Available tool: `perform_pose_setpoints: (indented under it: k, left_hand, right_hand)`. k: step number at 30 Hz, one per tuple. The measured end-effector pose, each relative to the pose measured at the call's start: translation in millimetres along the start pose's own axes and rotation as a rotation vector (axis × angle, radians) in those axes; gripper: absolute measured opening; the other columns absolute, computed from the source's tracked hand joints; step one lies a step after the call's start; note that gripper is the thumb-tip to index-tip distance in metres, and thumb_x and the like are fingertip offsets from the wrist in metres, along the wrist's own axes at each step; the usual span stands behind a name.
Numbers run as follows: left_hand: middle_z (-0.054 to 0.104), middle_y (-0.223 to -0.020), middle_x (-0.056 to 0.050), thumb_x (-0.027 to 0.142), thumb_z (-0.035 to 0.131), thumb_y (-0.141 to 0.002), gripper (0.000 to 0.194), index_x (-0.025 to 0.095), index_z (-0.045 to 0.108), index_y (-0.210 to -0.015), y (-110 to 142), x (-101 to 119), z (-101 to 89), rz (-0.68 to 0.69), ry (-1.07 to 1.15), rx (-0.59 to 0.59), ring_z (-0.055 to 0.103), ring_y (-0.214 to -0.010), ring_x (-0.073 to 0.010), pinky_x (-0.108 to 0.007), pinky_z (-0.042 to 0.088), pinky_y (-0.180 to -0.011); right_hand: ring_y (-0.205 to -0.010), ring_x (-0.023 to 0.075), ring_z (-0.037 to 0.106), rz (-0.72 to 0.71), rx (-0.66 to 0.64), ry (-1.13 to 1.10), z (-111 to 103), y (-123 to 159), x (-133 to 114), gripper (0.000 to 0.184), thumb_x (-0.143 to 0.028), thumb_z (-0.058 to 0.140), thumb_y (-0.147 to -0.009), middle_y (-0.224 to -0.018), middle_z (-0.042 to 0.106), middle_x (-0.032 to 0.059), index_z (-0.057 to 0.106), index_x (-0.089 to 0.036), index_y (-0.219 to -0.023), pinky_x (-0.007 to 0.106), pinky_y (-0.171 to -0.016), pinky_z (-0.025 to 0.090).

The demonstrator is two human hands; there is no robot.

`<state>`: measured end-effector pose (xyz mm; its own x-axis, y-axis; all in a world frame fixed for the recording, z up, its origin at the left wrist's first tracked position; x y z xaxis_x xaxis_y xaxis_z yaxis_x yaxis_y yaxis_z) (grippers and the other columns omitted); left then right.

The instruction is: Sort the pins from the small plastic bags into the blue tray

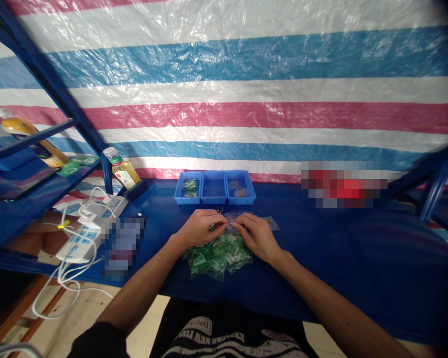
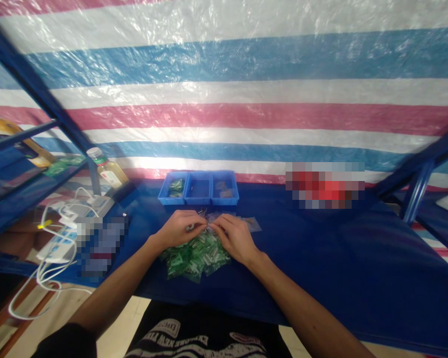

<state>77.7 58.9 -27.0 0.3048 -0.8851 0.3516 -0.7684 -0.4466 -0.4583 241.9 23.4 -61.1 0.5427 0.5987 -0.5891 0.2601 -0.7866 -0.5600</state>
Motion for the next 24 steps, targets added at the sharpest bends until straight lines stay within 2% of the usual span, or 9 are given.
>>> perform_pose_setpoints:
  k: [4, 8, 15, 20, 24]
  left_hand:
    - [0.073, -0.084, -0.006, 0.025, 0.056, -0.101, 0.018, 0.016, 0.071, -0.097, 1.1, -2.2, 0.2, -0.013, 0.000, 0.006, 0.066, -0.076, -0.0145, -0.026, 0.050, -0.074]
    - [0.073, -0.084, -0.005, 0.024, 0.056, -0.101, 0.018, 0.016, 0.071, -0.097, 0.9, -1.6, -0.1, -0.007, -0.004, 0.002, 0.066, -0.076, -0.0142, -0.026, 0.049, -0.073]
    - [0.073, -0.085, -0.005, 0.024, 0.056, -0.101, 0.017, 0.016, 0.071, -0.096, -0.2, -0.6, -1.4, 0.000, -0.014, 0.002, 0.066, -0.075, -0.0137, -0.025, 0.049, -0.072]
    - [0.073, -0.086, -0.006, 0.024, 0.056, -0.101, 0.017, 0.017, 0.071, -0.097, 0.7, -2.5, -0.7, -0.005, -0.014, -0.003, 0.066, -0.076, -0.0145, -0.026, 0.050, -0.073]
    - [0.073, -0.084, -0.005, 0.024, 0.055, -0.101, 0.018, 0.017, 0.070, -0.097, 1.1, -2.9, 0.8, -0.005, -0.011, -0.012, 0.066, -0.076, -0.0148, -0.027, 0.050, -0.074]
  right_hand:
    - [-0.075, 0.0194, 0.063, -0.019, -0.008, -0.020, 0.1, -0.5, -2.1, 0.011, -0.028, 0.057, -0.103, -0.087, 0.068, 0.0041, 0.065, -0.023, -0.106, 0.032, -0.071, 0.051]
    - [-0.082, 0.0205, 0.065, -0.032, -0.023, -0.023, 1.6, -1.2, -3.2, 0.014, -0.022, 0.051, -0.104, -0.093, 0.069, 0.0059, 0.065, -0.023, -0.102, 0.033, -0.075, 0.051]
    - [-0.075, 0.0201, 0.064, 0.037, -0.003, 0.047, 0.4, 0.6, 4.0, 0.021, -0.026, 0.051, -0.105, -0.083, 0.067, 0.0044, 0.064, -0.022, -0.089, 0.032, -0.073, 0.049]
    - [-0.070, 0.0186, 0.062, 0.026, 0.005, 0.017, -0.5, 1.3, 3.3, 0.008, -0.028, 0.056, -0.102, -0.081, 0.065, 0.0022, 0.063, -0.023, -0.102, 0.031, -0.067, 0.048]
    - [-0.080, 0.0197, 0.064, -0.021, -0.012, -0.011, 2.1, 0.8, -0.1, 0.013, -0.022, 0.050, -0.104, -0.091, 0.068, 0.0047, 0.063, -0.024, -0.101, 0.032, -0.074, 0.050]
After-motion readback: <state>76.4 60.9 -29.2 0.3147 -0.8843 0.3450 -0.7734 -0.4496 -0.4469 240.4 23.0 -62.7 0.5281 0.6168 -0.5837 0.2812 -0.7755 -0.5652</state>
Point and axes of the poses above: each hand's wrist, its own y-axis away from the middle knuckle, its own z-axis out of the palm, x = y × z, the point moved 6 cm from there along -y, towards the middle knuckle
